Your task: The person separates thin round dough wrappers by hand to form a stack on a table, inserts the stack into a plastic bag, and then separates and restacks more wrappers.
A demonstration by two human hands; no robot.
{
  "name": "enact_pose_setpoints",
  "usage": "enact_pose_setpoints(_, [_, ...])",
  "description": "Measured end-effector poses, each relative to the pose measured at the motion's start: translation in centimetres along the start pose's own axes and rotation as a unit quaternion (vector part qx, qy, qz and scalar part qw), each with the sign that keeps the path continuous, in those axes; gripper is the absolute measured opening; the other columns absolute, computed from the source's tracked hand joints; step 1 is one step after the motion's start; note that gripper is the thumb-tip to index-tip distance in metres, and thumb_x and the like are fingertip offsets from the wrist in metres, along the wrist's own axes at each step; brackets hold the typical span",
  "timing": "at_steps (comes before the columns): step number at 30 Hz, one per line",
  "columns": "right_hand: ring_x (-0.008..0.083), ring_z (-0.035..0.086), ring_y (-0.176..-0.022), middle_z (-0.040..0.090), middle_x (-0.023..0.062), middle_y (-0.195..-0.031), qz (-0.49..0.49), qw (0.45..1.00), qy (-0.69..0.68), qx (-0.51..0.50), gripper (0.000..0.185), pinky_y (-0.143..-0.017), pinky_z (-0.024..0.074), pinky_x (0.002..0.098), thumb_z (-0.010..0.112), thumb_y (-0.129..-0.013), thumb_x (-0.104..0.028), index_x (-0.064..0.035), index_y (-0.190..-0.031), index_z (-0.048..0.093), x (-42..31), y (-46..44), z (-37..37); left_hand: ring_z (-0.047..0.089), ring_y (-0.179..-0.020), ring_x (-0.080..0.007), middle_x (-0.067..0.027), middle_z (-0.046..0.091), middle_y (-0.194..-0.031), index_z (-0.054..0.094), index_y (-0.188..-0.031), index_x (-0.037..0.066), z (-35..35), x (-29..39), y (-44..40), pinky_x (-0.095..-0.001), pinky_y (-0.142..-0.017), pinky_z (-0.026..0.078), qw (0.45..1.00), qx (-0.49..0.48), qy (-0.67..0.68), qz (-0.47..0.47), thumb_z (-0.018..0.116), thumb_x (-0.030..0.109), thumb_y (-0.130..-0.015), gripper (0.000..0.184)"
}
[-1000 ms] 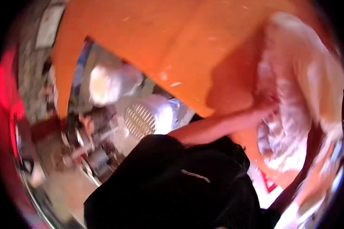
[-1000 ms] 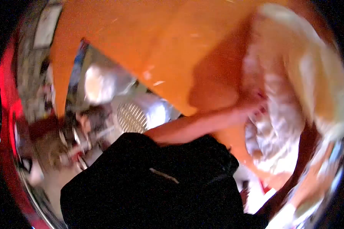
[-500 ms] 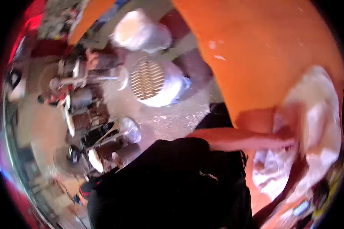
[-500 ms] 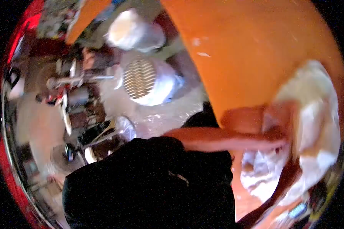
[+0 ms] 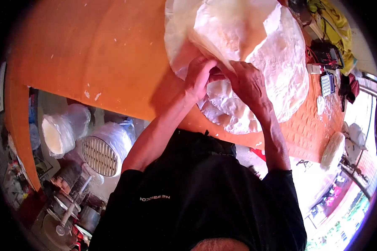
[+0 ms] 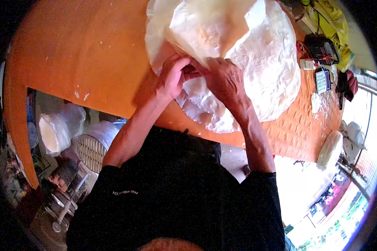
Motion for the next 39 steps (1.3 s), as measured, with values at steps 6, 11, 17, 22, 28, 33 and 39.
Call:
enact_pose_setpoints(6, [0.0312, 0.065, -0.076, 0.066, 0.01, -0.08, 0.124, 0.976, 0.135, -0.117, 0.015, -0.063, 0.0502, 0.0434, 0.057, -0.088, -0.023, -0.0107, -0.085, 0.064, 1.3, -3.2, 0.6, 0.063, -0.081, -0.0192, -0.0065, 0.065, -0.093, 0.061, -0.101, 0.006, -1.6, -0.9, -0.7, -0.0378, -0.083, 0.054, 0.999, 0.046, -0.012, 0.01, 0.046, 0.022, -0.094, 0.022])
enact_pose_setpoints(11, [0.0312, 0.064, -0.081, 0.065, 0.0134, -0.084, -0.018, 1.0, -0.015, 0.018, 0.015, -0.064, 0.0514, 0.041, 0.061, -0.084, -0.019, -0.004, -0.086, 0.061, -2.9, -1.7, 0.5, 0.063, -0.075, -0.0161, -0.0061, 0.065, -0.088, 0.061, -0.1, 0.003, -3.0, -1.6, -0.1, -0.0282, -0.066, 0.053, 0.997, 0.048, 0.061, -0.019, 0.05, 0.012, -0.091, 0.016])
enact_pose_setpoints(17, [0.0293, 0.065, -0.077, 0.064, 0.0126, -0.081, 0.043, 0.992, 0.111, -0.035, 0.015, -0.063, 0.0518, 0.0416, 0.062, -0.075, -0.013, -0.008, -0.089, 0.062, 0.5, -2.3, 1.0, 0.065, -0.09, -0.0205, -0.0085, 0.065, -0.098, 0.059, -0.109, 0.001, -0.7, 0.2, -0.3, -0.033, -0.08, 0.053, 0.999, -0.006, 0.035, -0.018, 0.051, 0.017, -0.093, 0.024])
enact_pose_setpoints(22, [0.0304, 0.065, -0.08, 0.065, 0.0168, -0.087, 0.053, 0.967, 0.245, 0.04, 0.016, -0.069, 0.0509, 0.041, 0.06, -0.08, -0.015, -0.0061, -0.091, 0.066, 5.0, -8.4, -13.6, 0.062, -0.1, -0.0247, -0.0136, 0.062, -0.103, 0.053, -0.116, -0.001, -3.6, 0.8, -0.2, -0.0382, -0.086, 0.052, 0.993, 0.069, -0.09, -0.017, 0.054, 0.022, -0.093, 0.033])
enact_pose_setpoints(28, [0.0309, 0.064, -0.084, 0.066, 0.0182, -0.091, -0.097, 0.808, 0.524, 0.251, 0.021, -0.074, 0.0499, 0.0403, 0.059, -0.086, -0.02, -0.0051, -0.098, 0.068, -0.2, -5.5, -22.3, 0.065, -0.086, -0.0191, -0.0088, 0.063, -0.099, 0.053, -0.115, -0.001, -7.0, 3.1, 0.3, -0.0302, -0.072, 0.055, 0.971, 0.135, -0.193, 0.041, 0.058, 0.013, -0.091, 0.029])
enact_pose_setpoints(33, [0.032, 0.064, -0.076, 0.063, 0.0236, -0.079, 0.142, 0.98, 0.14, -0.019, 0.021, -0.071, 0.0477, 0.0427, 0.064, -0.085, -0.021, -0.0009, -0.089, 0.066, 9.0, -5.8, -9.8, 0.063, -0.079, -0.0174, -0.0092, 0.062, -0.094, 0.055, -0.113, -0.002, -7.6, 7.0, -1.1, -0.0304, -0.07, 0.055, 0.94, 0.197, -0.23, 0.16, 0.06, 0.011, -0.088, 0.029])
enact_pose_setpoints(39, [0.03, 0.063, -0.08, 0.067, 0.0182, -0.086, 0.114, 0.979, 0.171, -0.011, 0.022, -0.074, 0.0503, 0.0382, 0.065, -0.083, -0.024, -0.0052, -0.095, 0.07, 19.3, -9.9, -16.9, 0.066, -0.082, -0.0195, -0.0111, 0.063, -0.092, 0.056, -0.107, -0.003, 0.6, 4.0, -6.6, -0.0313, -0.07, 0.056, 0.979, 0.067, -0.19, 0.019, 0.059, 0.009, -0.088, 0.023])
Point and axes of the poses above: each hand's wrist, its own y-axis away from the middle knuckle, its own z-axis out of the palm, x = y × z, the point moved 9 cm from there along -y, towards the middle knuckle
